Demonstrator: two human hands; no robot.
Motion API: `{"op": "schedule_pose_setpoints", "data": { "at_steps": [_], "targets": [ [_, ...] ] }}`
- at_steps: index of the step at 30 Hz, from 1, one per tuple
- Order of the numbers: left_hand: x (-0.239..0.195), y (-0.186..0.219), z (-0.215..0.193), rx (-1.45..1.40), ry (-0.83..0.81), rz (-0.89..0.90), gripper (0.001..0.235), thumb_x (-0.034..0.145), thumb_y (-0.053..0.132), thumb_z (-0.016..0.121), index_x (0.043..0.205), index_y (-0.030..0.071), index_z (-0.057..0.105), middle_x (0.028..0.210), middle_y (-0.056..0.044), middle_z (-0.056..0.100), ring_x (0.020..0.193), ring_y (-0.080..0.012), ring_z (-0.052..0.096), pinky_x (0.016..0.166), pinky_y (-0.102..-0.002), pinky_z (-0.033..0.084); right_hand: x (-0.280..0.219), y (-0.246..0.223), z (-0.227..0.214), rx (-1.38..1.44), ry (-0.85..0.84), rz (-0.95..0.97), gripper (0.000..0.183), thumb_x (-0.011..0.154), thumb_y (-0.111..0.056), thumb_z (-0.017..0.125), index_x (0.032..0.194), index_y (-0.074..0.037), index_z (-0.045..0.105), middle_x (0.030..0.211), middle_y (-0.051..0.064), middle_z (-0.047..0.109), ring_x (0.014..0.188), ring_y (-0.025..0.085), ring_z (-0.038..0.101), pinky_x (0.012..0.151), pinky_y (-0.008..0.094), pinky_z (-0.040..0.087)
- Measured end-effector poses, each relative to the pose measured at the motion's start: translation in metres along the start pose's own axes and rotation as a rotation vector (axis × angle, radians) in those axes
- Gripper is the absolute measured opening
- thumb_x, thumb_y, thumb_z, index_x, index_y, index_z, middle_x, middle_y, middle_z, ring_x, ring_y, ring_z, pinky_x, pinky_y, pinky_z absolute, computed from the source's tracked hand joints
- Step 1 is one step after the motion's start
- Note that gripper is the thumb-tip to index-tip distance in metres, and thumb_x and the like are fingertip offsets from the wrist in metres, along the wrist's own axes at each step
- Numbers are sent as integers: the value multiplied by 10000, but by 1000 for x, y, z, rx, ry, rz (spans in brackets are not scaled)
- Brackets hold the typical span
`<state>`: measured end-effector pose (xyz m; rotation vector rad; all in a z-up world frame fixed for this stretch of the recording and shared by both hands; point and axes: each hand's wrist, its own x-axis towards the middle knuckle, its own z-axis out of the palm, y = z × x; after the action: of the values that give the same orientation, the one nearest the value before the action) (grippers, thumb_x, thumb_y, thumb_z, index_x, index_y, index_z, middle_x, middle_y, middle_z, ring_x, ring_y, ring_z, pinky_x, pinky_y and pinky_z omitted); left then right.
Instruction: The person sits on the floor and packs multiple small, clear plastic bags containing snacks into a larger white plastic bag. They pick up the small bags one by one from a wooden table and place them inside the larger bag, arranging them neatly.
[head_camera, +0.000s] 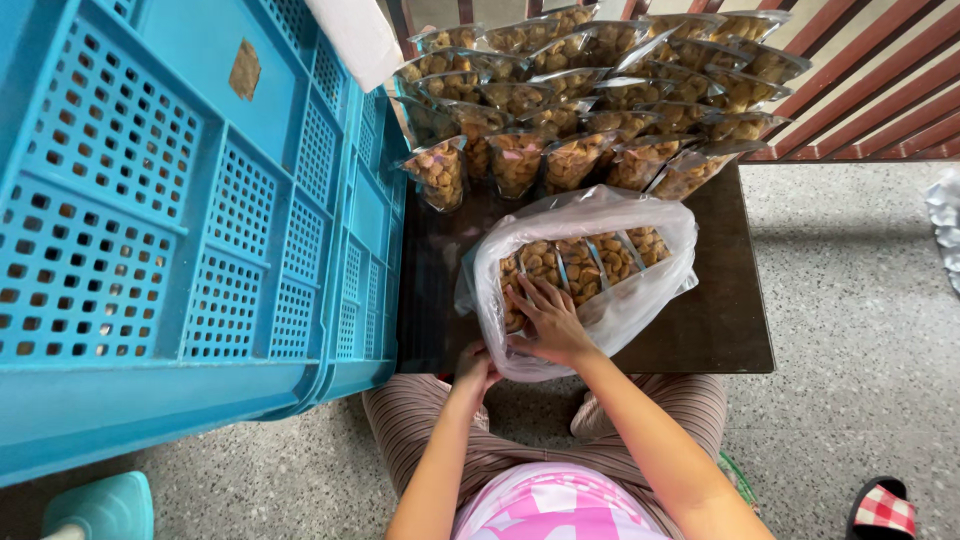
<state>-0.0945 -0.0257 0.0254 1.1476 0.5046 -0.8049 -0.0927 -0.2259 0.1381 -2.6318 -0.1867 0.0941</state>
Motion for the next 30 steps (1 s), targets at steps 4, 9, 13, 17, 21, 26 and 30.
{"op": "schedule_pose_setpoints", "data": {
  "at_steps": [4, 9, 13, 17, 21, 26, 30],
  "targets": [
    [34, -28, -17, -360, -48, -46, 249, 883, -15, 585, 1082, 16, 733, 1091, -130, 716, 953, -227, 694, 835, -352, 596, 3, 5, 4, -21, 61, -28, 832, 832, -515, 759, 1547, -223, 452, 1669, 67, 297, 1508, 335, 254, 1202, 563, 191],
    [27, -20, -5, -461, 31, 25, 479, 831, -72, 562, 1280, 88, 511, 1017, -109, 670, 870, -211, 665, 761, -355, 574, 6, 7, 13, -47, 52, 55, 772, 752, -417, 769, 1460, -208, 541, 1630, 33, 360, 1486, 307, 298, 1199, 518, 229],
    [1, 10, 17, -326, -27, 124, 667, 815, -66, 604, 1431, 67, 388, 977, -116, 644, 819, -214, 634, 701, -358, 558, 8, 10, 25, -230, 128, 60, 559, 844, -226, 672, 1391, -165, 574, 1551, -3, 480, 1454, 253, 402, 1166, 474, 326],
    [7, 38, 19, -255, -109, 107, 475, 843, -35, 532, 1310, 52, 500, 1031, -99, 717, 907, -220, 700, 768, -342, 594, 19, 4, 28, -409, 163, 16, 516, 888, -152, 609, 1399, -127, 550, 1437, 47, 539, 1334, 285, 466, 1058, 486, 384],
    [41, 52, 1, -339, -145, 81, 323, 925, 83, 513, 1228, 31, 613, 1008, -90, 741, 898, -205, 714, 779, -348, 601, 31, -14, 17, -483, -21, 99, 470, 908, -195, 599, 1374, -179, 548, 1437, 76, 503, 1308, 331, 451, 1057, 533, 363],
    [40, 89, -16, 398, 95, 440, 432, 1051, 392, 493, 1322, 69, 586, 1013, -148, 692, 823, -275, 656, 742, -445, 516, 33, -16, -7, -178, -218, 140, 462, 991, -495, 582, 1331, -184, 544, 1492, 68, 420, 1366, 362, 368, 1097, 572, 305],
    [-12, 121, 4, 996, 328, 587, 652, 1029, 654, 414, 1326, 105, 604, 1111, -244, 703, 1004, -439, 673, 868, -520, 543, 28, 1, -19, 187, -57, 55, 324, 1008, -322, 590, 1301, -199, 650, 1489, 76, 481, 1351, 338, 431, 1076, 531, 354]
  ]
}}
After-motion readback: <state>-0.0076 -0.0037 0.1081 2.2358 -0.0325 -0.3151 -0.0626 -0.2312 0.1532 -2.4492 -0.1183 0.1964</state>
